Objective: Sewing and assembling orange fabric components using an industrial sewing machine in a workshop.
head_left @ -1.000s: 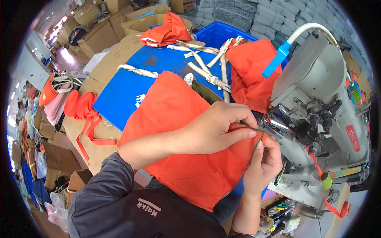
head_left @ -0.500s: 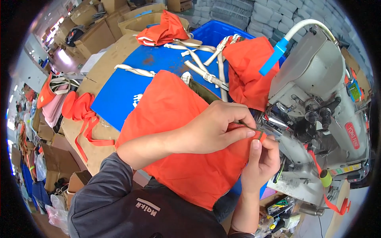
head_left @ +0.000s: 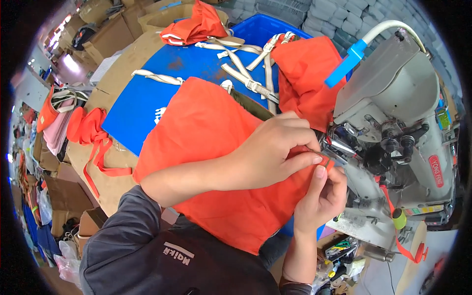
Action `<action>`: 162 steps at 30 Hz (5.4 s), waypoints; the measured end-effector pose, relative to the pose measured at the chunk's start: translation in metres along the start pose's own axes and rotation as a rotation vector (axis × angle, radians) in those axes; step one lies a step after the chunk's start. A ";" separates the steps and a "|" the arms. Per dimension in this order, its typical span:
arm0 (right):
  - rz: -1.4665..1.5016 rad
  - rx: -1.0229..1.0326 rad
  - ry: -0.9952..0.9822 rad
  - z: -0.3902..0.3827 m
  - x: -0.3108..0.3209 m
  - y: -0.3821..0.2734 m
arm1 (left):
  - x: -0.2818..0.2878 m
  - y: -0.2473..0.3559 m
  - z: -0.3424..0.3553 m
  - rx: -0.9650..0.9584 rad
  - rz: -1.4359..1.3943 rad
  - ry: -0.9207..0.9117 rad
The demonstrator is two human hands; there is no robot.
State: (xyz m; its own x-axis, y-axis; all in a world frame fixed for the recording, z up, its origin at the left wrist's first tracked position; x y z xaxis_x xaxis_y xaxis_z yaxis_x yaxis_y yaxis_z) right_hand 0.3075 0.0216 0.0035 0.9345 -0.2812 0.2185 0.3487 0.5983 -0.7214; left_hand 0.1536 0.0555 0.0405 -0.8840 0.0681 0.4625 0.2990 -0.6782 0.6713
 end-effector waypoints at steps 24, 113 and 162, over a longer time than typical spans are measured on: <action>0.185 -0.590 0.028 0.021 0.008 0.031 | -0.047 -0.067 0.039 0.500 -0.441 -0.256; -1.277 0.464 0.438 0.101 0.248 -0.022 | -0.039 -0.072 0.050 0.638 -0.606 -0.271; 0.510 -0.626 -0.282 -0.054 0.020 0.044 | -0.076 -0.004 -0.032 0.382 0.069 -0.071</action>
State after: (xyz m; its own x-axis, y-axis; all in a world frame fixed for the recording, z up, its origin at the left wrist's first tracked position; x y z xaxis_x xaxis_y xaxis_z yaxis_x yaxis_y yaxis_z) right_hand 0.3375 0.0022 -0.0593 0.9783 0.1570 -0.1355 -0.1454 0.0530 -0.9880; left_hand 0.2081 0.0292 -0.0157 -0.8341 0.0913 0.5440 0.4810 -0.3626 0.7983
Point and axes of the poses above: each hand's wrist, its own z-axis towards the middle knuckle, its own x-axis out of the back of the hand, y = z × x, the point moved 1 cm from there along z, towards the middle knuckle, and after that the axes turned 6 degrees about -y, right-handed, at the moved point
